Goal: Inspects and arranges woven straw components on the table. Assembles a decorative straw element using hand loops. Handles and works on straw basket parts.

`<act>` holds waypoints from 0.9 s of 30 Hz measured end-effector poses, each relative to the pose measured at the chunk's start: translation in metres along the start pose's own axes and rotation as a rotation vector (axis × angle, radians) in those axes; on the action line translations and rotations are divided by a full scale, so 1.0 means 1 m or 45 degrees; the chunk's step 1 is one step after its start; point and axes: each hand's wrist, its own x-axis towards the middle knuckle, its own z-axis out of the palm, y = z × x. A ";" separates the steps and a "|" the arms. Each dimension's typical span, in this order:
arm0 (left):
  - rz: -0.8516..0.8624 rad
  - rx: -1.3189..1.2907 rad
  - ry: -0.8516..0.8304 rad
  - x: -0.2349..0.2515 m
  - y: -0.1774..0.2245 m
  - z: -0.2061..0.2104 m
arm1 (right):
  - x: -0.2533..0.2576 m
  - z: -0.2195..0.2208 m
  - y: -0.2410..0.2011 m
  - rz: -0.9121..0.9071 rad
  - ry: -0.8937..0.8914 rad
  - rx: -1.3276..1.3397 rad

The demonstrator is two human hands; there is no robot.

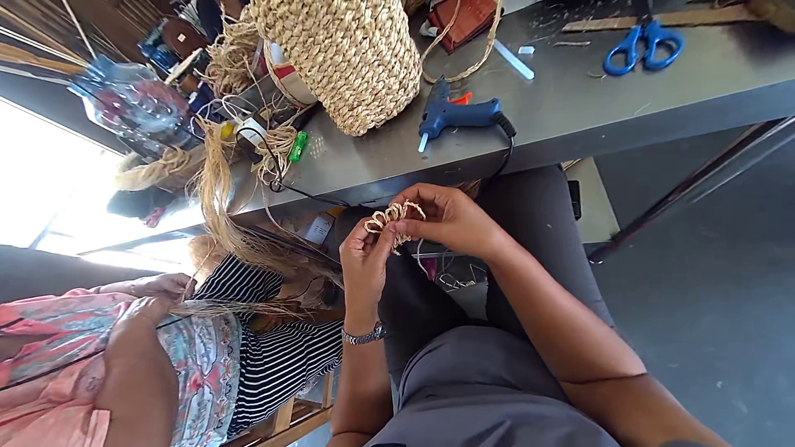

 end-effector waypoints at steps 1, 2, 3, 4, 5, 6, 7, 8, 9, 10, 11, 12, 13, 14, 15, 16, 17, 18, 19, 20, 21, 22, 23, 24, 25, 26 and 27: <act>0.006 0.012 -0.008 0.000 0.000 0.000 | 0.000 0.000 0.000 0.001 0.005 0.009; 0.009 0.017 -0.011 0.000 0.000 0.001 | 0.000 -0.001 0.000 -0.002 0.015 0.028; 0.009 0.013 -0.009 0.000 0.000 0.001 | 0.000 -0.002 0.000 -0.006 0.020 0.051; 0.011 -0.001 -0.007 0.001 0.000 0.002 | 0.002 -0.002 0.000 -0.006 0.024 0.080; 0.014 -0.025 -0.007 0.001 -0.001 0.003 | 0.003 -0.003 0.000 0.003 0.034 0.099; 0.014 -0.052 -0.008 0.001 -0.002 0.004 | 0.003 -0.003 0.000 0.018 0.049 0.105; 0.006 -0.084 -0.004 0.000 -0.003 0.006 | 0.003 -0.002 0.000 0.031 0.074 0.104; -0.010 -0.121 0.003 0.000 -0.004 0.007 | 0.002 0.000 -0.001 0.038 0.100 0.096; -0.033 -0.163 0.013 -0.001 -0.004 0.009 | 0.000 0.001 -0.001 0.043 0.121 0.077; -0.055 -0.203 0.025 -0.001 -0.005 0.011 | -0.002 0.001 -0.001 0.042 0.136 0.067; -0.073 -0.238 0.034 -0.001 -0.005 0.012 | -0.003 0.002 -0.001 0.039 0.145 0.065; -0.084 -0.263 0.039 -0.001 -0.006 0.013 | -0.003 0.002 -0.001 0.041 0.149 0.067; -0.088 -0.270 0.039 -0.001 -0.006 0.014 | -0.003 0.003 -0.001 0.044 0.153 0.068; -0.087 -0.265 0.040 -0.001 -0.005 0.014 | -0.003 0.003 0.000 0.044 0.158 0.066; -0.085 -0.256 0.046 -0.001 -0.005 0.014 | -0.003 0.003 0.000 0.039 0.161 0.059; -0.081 -0.247 0.050 -0.001 -0.004 0.014 | -0.003 0.003 0.000 0.030 0.164 0.047; -0.075 -0.235 0.049 -0.001 -0.004 0.013 | -0.003 0.003 0.000 0.021 0.166 0.031; -0.070 -0.215 0.045 -0.001 -0.003 0.013 | -0.004 0.003 0.000 0.015 0.170 0.011; -0.066 -0.189 0.041 -0.001 -0.003 0.012 | -0.004 0.003 0.000 0.014 0.176 0.005; -0.062 -0.165 0.033 -0.001 -0.002 0.011 | -0.004 0.003 0.000 0.018 0.179 0.011; -0.058 -0.142 0.021 -0.001 -0.002 0.010 | -0.004 0.003 0.000 0.030 0.172 0.024; -0.056 -0.128 0.004 -0.001 -0.001 0.008 | -0.005 0.002 0.001 0.041 0.162 0.037; -0.056 -0.123 -0.013 -0.002 -0.001 0.007 | -0.005 0.002 0.002 0.048 0.154 0.050; -0.052 -0.129 -0.035 -0.003 0.000 0.006 | -0.005 0.002 0.003 0.050 0.146 0.058; -0.050 -0.147 -0.054 -0.004 0.000 0.005 | -0.005 0.002 0.004 0.047 0.143 0.061; -0.051 -0.174 -0.063 -0.005 0.000 0.004 | -0.005 0.002 0.005 0.040 0.143 0.063; -0.054 -0.207 -0.063 -0.006 0.000 0.003 | -0.004 0.002 0.006 0.034 0.148 0.066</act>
